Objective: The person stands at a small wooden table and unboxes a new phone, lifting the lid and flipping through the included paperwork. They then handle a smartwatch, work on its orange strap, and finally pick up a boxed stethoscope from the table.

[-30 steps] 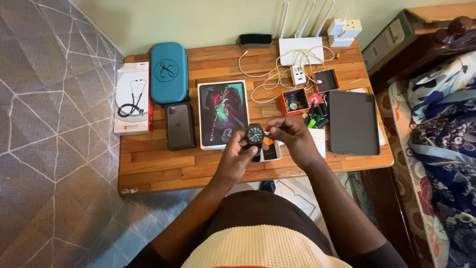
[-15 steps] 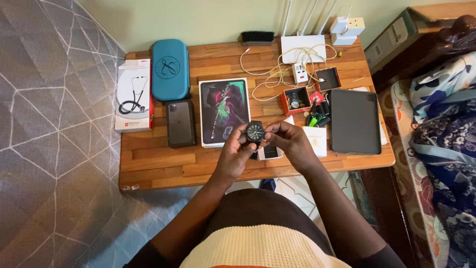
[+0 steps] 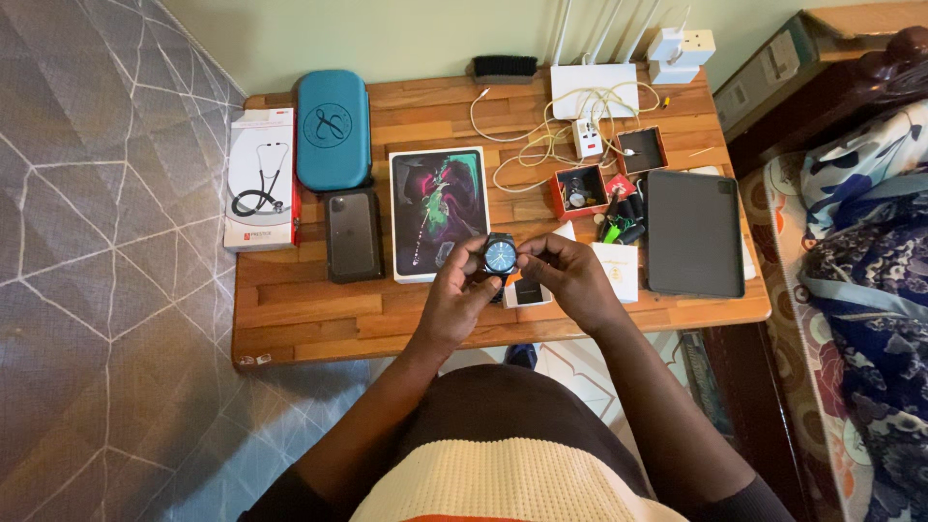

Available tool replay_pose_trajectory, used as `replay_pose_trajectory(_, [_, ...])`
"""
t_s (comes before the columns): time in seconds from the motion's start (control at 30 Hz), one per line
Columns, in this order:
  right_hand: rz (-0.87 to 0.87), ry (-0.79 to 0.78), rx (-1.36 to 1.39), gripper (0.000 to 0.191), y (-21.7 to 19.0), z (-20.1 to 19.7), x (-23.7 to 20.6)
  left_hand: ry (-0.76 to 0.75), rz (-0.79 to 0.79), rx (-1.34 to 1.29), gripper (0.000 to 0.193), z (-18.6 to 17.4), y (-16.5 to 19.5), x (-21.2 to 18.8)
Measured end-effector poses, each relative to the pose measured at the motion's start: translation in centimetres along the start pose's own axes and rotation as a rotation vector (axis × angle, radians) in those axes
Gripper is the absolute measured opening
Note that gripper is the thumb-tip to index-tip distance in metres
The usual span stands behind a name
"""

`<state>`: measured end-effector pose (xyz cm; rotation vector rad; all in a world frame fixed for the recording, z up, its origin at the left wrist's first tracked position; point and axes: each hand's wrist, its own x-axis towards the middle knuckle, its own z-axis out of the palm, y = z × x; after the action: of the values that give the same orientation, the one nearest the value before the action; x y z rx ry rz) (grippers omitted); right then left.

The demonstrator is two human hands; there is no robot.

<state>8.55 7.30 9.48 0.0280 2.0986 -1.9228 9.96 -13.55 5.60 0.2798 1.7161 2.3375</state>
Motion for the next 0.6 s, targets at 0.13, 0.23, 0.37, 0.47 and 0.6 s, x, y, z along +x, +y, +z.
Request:
replay_pose_trajectory(0.13, [0.004,0.007,-0.024,0.019,-0.3,0.1,-0.1,0.019,-0.049,0.016,0.055,0.1,0.4,0.0])
replay_pose_trajectory(0.23, [0.009,0.015,0.007,0.017,-0.5,0.1,-0.3,0.041,-0.087,0.057,0.056,0.0,0.4,0.0])
replay_pose_trajectory(0.37, [0.012,0.031,-0.025,0.016,-0.5,0.3,-0.2,0.018,-0.055,-0.052,0.052,-0.2,-0.2,0.0])
replay_pose_trajectory(0.47, [0.029,0.044,-0.064,0.016,-0.3,0.6,-0.3,0.055,-0.084,-0.024,0.05,-0.5,-0.7,0.0])
replay_pose_trajectory(0.6, [-0.091,0.061,-0.041,0.023,0.0,0.6,-0.6,0.075,-0.148,-0.293,0.049,-0.8,-0.4,0.1])
